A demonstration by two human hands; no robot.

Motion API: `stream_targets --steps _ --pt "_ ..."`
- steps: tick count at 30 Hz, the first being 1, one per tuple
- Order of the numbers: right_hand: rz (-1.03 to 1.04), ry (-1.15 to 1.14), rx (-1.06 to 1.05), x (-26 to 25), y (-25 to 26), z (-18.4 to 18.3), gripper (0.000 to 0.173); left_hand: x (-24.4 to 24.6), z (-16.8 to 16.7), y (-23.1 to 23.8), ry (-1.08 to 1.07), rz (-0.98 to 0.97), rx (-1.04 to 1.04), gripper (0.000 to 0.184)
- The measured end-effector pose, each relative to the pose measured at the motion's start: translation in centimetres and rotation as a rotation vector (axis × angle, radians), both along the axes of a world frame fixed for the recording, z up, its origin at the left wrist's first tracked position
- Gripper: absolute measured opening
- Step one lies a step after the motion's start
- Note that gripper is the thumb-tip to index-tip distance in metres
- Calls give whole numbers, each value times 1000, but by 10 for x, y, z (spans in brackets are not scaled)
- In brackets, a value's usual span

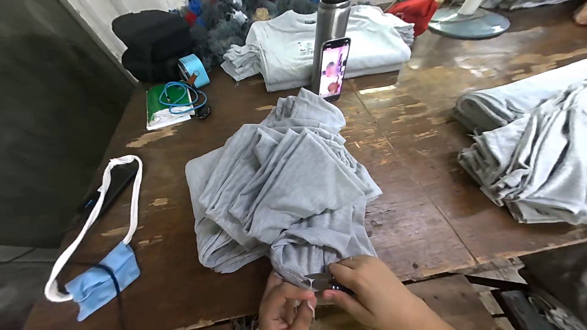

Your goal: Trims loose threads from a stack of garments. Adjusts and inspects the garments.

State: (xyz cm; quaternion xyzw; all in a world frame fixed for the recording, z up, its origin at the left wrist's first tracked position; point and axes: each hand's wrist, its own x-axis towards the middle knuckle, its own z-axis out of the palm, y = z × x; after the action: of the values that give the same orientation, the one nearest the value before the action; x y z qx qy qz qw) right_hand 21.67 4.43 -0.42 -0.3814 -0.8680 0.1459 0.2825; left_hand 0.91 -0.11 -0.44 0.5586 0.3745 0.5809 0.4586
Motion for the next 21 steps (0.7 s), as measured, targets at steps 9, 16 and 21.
stream_targets --steps 9,16,21 --pt "21 -13 28 -4 5 4 56 -3 -3 2 -38 2 4 20" --pt "47 -2 21 -3 9 10 55 -5 -4 5 -75 -27 15 18" --pt "-30 124 80 -2 13 23 55 -6 -4 5 -123 117 -64 10"
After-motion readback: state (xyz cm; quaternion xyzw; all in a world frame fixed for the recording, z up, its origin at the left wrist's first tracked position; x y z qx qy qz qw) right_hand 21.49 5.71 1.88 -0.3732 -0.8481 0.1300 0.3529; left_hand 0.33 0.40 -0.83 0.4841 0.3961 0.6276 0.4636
